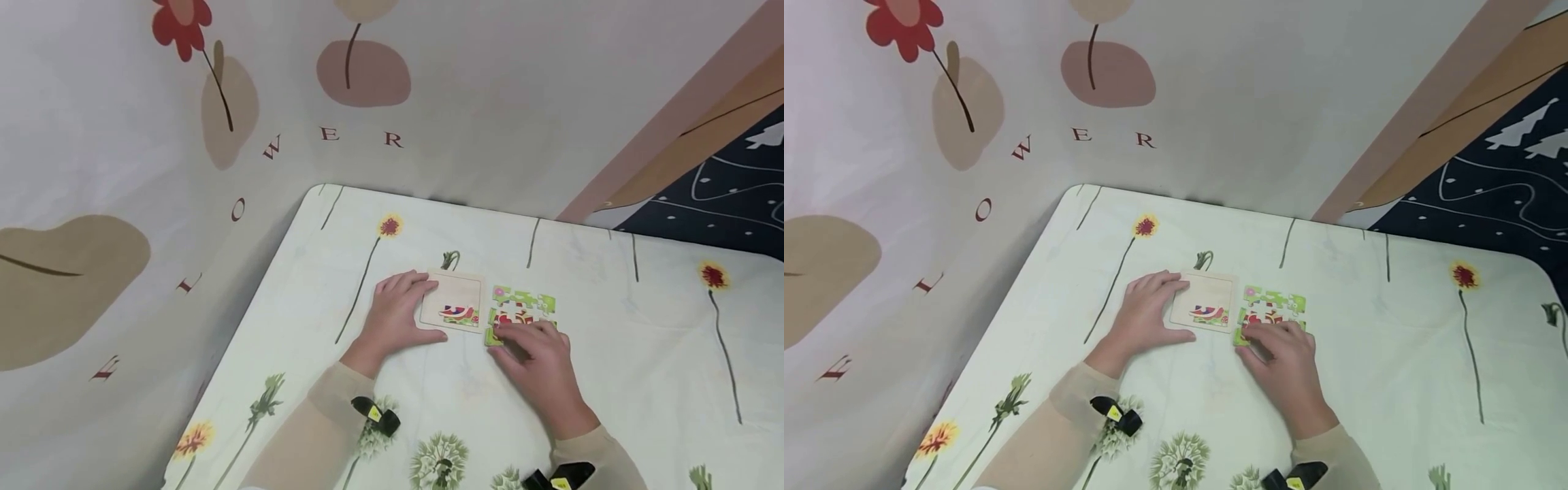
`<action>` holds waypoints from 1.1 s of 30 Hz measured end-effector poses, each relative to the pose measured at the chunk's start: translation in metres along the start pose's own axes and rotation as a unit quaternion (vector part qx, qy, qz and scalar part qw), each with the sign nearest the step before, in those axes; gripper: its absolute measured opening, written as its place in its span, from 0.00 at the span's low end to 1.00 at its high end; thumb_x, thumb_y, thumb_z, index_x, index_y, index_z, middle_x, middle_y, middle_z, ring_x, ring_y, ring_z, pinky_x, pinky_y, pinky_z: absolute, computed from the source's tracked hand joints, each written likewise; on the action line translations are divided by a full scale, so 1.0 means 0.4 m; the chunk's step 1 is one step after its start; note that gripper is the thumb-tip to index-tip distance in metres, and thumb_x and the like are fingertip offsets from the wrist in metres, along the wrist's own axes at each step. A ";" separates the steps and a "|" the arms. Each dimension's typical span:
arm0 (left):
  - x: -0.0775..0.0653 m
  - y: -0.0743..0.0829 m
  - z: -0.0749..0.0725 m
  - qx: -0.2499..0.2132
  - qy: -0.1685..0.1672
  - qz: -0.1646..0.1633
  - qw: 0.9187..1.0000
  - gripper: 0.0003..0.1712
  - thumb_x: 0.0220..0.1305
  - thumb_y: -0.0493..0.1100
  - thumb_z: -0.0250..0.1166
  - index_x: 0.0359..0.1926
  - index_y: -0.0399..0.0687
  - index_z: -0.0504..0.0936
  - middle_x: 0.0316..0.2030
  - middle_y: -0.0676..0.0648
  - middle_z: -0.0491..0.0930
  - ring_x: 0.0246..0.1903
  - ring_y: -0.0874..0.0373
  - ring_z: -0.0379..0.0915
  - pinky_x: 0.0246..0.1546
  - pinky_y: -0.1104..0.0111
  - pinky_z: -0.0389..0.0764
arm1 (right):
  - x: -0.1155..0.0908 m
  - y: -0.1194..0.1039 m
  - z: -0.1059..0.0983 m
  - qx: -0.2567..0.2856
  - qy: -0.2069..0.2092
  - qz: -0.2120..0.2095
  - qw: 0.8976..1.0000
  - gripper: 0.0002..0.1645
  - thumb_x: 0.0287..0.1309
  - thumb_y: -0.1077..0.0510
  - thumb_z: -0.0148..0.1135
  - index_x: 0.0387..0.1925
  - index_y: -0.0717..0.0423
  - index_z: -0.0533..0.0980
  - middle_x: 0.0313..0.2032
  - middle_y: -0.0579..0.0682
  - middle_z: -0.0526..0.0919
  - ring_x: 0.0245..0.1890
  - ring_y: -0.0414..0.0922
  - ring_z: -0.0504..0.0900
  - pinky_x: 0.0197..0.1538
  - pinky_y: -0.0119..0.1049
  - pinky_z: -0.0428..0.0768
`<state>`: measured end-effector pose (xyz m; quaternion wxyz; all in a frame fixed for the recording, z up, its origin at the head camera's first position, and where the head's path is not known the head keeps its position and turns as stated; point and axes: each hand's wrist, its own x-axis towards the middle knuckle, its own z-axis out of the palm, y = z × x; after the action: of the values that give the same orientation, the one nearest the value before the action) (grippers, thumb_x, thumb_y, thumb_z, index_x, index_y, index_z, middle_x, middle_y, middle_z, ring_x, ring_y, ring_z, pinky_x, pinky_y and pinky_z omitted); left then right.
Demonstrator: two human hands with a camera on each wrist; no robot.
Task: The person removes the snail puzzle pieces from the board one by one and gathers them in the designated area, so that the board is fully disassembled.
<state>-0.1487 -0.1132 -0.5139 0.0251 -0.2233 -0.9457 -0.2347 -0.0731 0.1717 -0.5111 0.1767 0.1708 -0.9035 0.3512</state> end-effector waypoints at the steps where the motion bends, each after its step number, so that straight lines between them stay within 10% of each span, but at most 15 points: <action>1: -0.001 0.000 0.000 -0.001 0.001 0.000 1.000 0.57 0.45 0.74 0.81 0.73 0.55 0.78 0.73 0.51 0.71 0.75 0.52 0.61 0.72 0.47 0.59 | -0.004 -0.001 -0.004 -0.003 0.000 -0.002 1.000 0.21 0.47 0.60 0.87 0.45 0.49 0.91 0.47 0.45 0.92 0.48 0.47 0.79 0.51 0.52 0.62; 19: -0.003 0.006 -0.001 -0.012 0.003 -0.002 1.000 0.55 0.46 0.73 0.82 0.72 0.55 0.78 0.74 0.51 0.71 0.75 0.52 0.60 0.72 0.47 0.59 | -0.003 0.012 0.009 -0.008 0.042 -0.052 0.998 0.10 0.49 0.58 0.80 0.34 0.57 0.90 0.37 0.53 0.86 0.40 0.56 0.73 0.48 0.51 0.64; 33: -0.006 0.006 0.001 -0.005 0.008 -0.003 1.000 0.57 0.46 0.75 0.81 0.73 0.55 0.77 0.73 0.51 0.71 0.74 0.52 0.61 0.72 0.47 0.59 | 0.073 -0.074 0.125 -0.047 0.015 -0.035 0.998 0.10 0.57 0.58 0.78 0.42 0.54 0.90 0.42 0.52 0.83 0.42 0.56 0.73 0.46 0.56 0.66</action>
<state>-0.1455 -0.1121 -0.5133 0.0305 -0.2183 -0.9450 -0.2416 -0.0960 0.1110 -0.5160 0.2099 0.1886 -0.9097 0.3046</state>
